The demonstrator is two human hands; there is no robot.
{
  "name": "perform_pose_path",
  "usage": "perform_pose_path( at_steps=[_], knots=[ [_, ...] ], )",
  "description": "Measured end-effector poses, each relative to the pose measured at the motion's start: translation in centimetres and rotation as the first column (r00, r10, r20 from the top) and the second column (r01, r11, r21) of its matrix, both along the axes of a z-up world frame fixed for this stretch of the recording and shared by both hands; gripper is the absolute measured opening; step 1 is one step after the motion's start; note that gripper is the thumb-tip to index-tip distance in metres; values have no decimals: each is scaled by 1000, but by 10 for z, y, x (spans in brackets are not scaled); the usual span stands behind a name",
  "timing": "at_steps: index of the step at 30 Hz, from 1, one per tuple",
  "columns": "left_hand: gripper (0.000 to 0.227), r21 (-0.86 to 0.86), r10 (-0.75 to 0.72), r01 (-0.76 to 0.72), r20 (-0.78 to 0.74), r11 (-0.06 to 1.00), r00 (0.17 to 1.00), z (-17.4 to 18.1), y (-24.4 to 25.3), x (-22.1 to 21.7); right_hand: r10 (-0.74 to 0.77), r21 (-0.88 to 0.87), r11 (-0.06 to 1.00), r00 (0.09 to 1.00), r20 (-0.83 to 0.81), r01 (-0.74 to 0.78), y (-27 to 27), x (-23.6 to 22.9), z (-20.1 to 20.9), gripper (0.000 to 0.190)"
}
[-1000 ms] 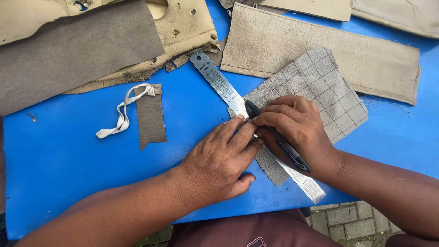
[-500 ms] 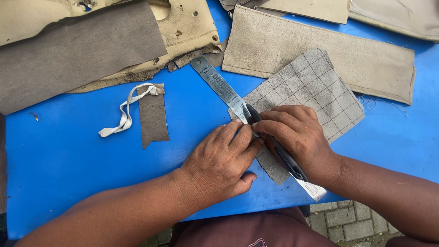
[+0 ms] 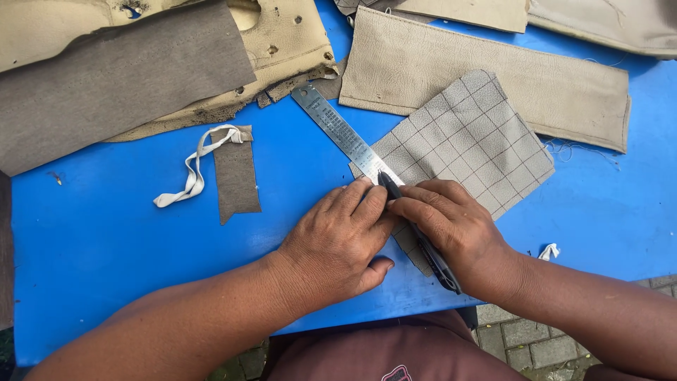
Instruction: Marking a grid pattern on a piece of leather using a ruler and a pen
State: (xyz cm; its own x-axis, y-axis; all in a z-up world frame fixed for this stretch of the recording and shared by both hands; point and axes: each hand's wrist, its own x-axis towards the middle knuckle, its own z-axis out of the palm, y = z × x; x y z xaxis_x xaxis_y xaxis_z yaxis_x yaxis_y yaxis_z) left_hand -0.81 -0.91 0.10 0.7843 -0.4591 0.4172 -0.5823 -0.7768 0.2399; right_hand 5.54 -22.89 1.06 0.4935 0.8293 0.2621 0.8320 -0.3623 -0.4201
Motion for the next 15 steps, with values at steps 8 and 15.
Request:
perform_pose_path(
  at_steps=[8,15],
  knots=[
    [71,50,-15,16,-21,999,1000,3,0,0,-104,217,965,973,-207,150,-31,15,9,27],
    [77,42,-17,18,-24,999,1000,2,1,0,31,84,996,995,-89,-24,-41,8,-4,29]
  ],
)
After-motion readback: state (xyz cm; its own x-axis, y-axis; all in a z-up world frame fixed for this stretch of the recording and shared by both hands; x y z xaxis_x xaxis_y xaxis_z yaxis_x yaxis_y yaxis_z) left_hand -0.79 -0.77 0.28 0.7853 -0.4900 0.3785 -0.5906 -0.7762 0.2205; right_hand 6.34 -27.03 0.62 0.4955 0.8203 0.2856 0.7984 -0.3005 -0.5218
